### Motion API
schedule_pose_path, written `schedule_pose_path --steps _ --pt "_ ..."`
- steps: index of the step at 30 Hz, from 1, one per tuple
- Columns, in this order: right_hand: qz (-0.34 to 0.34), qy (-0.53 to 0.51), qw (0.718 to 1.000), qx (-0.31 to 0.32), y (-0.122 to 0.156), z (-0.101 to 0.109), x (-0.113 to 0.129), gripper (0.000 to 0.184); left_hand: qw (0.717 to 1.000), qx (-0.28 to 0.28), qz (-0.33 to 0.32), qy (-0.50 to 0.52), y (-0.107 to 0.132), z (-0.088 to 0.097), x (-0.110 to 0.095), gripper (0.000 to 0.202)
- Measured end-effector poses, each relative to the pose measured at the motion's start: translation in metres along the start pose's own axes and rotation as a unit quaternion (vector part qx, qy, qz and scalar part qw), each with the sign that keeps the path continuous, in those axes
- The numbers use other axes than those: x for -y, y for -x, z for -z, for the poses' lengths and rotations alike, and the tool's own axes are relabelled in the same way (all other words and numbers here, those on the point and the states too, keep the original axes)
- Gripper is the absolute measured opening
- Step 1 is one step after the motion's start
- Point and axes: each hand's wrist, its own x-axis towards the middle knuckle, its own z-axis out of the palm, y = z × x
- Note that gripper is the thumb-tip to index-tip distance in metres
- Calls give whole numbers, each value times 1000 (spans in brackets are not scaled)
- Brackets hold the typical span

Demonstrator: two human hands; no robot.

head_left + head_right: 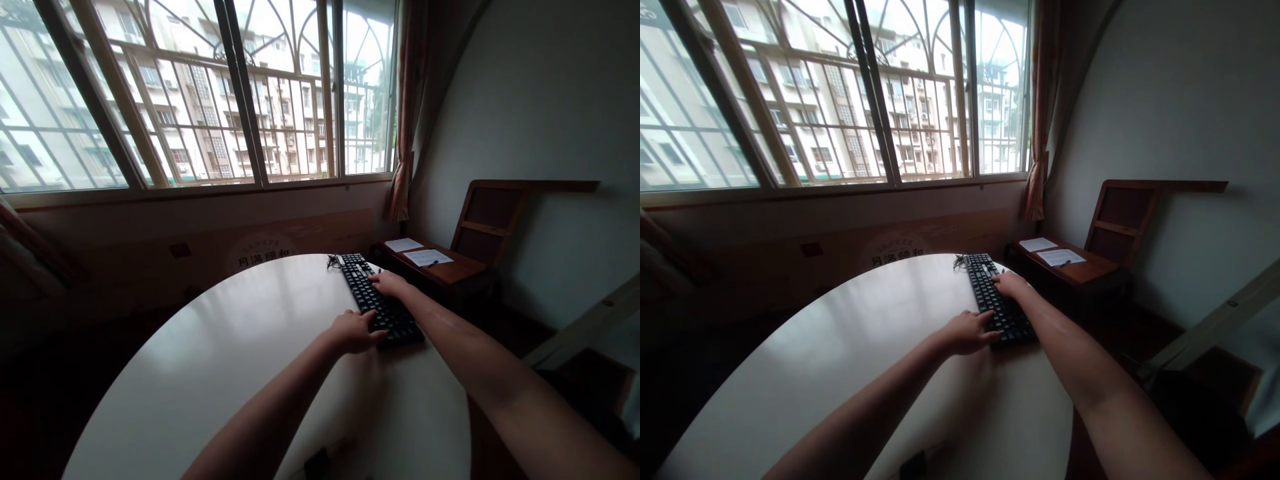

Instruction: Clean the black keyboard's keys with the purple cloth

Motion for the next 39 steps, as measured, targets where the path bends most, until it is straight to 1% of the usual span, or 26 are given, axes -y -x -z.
schedule_pose_path --steps 2,4,6,7,9,12,14,15,17,19,21,24,25,26,27,28,30,31,32,34,36,38,39 --pt "2 0 1000 -10 1 -2 -5 35 999 27 -38 13 8 10 3 73" --pt "4 -1 1000 -19 4 -4 -8 36 996 37 -79 21 27 21 8 69" --pt "7 -1 1000 -28 6 -6 -12 37 992 4 -126 6 58 29 15 69" --pt "9 -1 999 -31 8 -6 -13 37 991 -9 -130 6 76 32 18 67" --pt "13 -2 999 -36 11 -6 -14 36 994 -10 -111 21 117 36 24 62" --pt "7 -3 999 -45 18 -3 -11 35 998 2 -45 51 173 35 31 53" --pt "-4 -4 998 -62 24 2 -5 34 997 -10 -6 72 194 31 34 48" --pt "-9 -6 997 -76 27 5 1 33 997 -20 6 81 199 29 37 46" --pt "-6 -13 994 -112 36 15 15 31 994 -49 12 100 199 24 42 42" --pt "22 -25 989 -146 49 26 33 33 988 -95 5 124 191 17 51 37" --pt "79 -44 982 -163 69 37 54 36 978 -157 3 135 182 8 62 32" --pt "191 -81 968 -139 113 51 86 32 969 -215 19 121 175 -5 82 31" --pt "239 -102 958 -122 132 53 97 33 967 -224 29 122 175 -8 89 32" --pt "316 -160 931 -93 151 55 107 33 964 -230 39 126 175 -11 94 34" --pt "377 -209 901 -52 169 55 118 33 962 -235 50 130 175 -13 98 35" --pt "418 -244 875 -7 187 55 128 34 960 -240 59 134 175 -15 101 36" --pt "468 -279 836 69 215 49 147 35 955 -252 74 140 176 -18 104 36" --pt "488 -283 819 101 224 45 155 36 952 -259 81 144 175 -19 105 36" --pt "500 -282 810 120 230 40 163 38 949 -262 87 151 175 -20 105 37" --pt "528 -263 789 172 230 31 173 44 946 -260 101 168 173 -23 105 37" --pt "534 -218 781 240 218 24 179 46 943 -252 115 183 171 -25 106 36" --pt "513 -207 780 293 199 19 181 41 942 -246 126 193 169 -28 108 37" --pt "496 -229 782 301 188 16 182 37 940 -245 132 196 168 -29 110 38"
